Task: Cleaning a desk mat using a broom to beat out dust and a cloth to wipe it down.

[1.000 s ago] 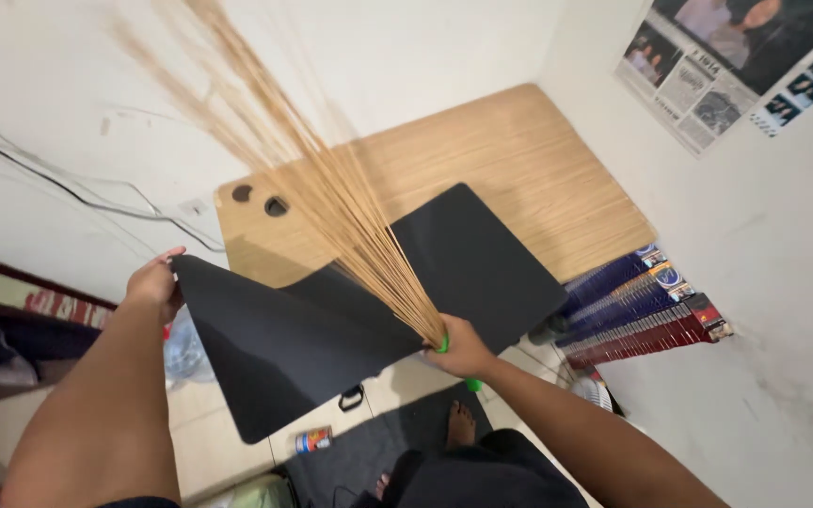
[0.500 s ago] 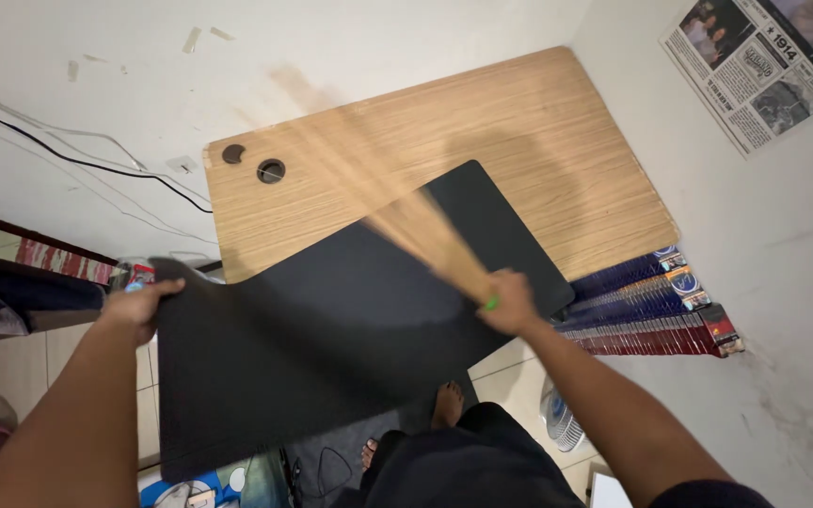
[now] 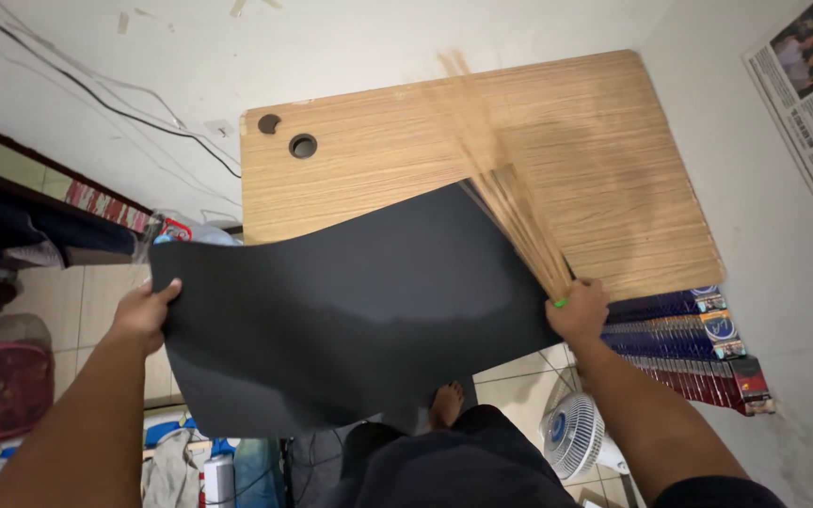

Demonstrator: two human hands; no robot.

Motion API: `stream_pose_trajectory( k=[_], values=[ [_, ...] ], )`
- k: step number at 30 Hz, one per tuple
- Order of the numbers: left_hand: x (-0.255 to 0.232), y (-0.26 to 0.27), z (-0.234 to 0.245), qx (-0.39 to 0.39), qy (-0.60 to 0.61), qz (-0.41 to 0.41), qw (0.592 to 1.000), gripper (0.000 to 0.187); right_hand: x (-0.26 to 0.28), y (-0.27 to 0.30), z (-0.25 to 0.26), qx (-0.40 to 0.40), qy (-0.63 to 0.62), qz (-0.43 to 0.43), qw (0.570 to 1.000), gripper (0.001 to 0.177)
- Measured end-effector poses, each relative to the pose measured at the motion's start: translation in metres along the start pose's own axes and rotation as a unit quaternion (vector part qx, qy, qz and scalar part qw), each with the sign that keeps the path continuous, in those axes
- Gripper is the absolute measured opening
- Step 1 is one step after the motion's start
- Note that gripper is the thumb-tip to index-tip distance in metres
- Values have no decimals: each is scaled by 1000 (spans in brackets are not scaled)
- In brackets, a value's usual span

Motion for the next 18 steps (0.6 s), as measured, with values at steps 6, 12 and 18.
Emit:
stream_pose_trajectory(
  k=[6,12,18],
  values=[
    [-61,-3,-44,70,-10,-56,996,37,-24,-62,-2,-12,-19,-15,1000,56],
    [-129,-51,-116,5,90,-203,975,52,-55,-149,40,-91,-7,-47,995,57],
    [-45,-62,-212,51,-421,-297,855,67,-38,-129,92,-106,13,-64,992,49]
  ],
)
Point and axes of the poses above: each hand's wrist, its own y-axis away from the middle knuckle, its own z-axis out of the back of the hand, x = y × z, the point moved 1 cm from there along -y, towards the middle knuckle, and after that the axes turned 8 degrees about -z, right-handed, at the moved point
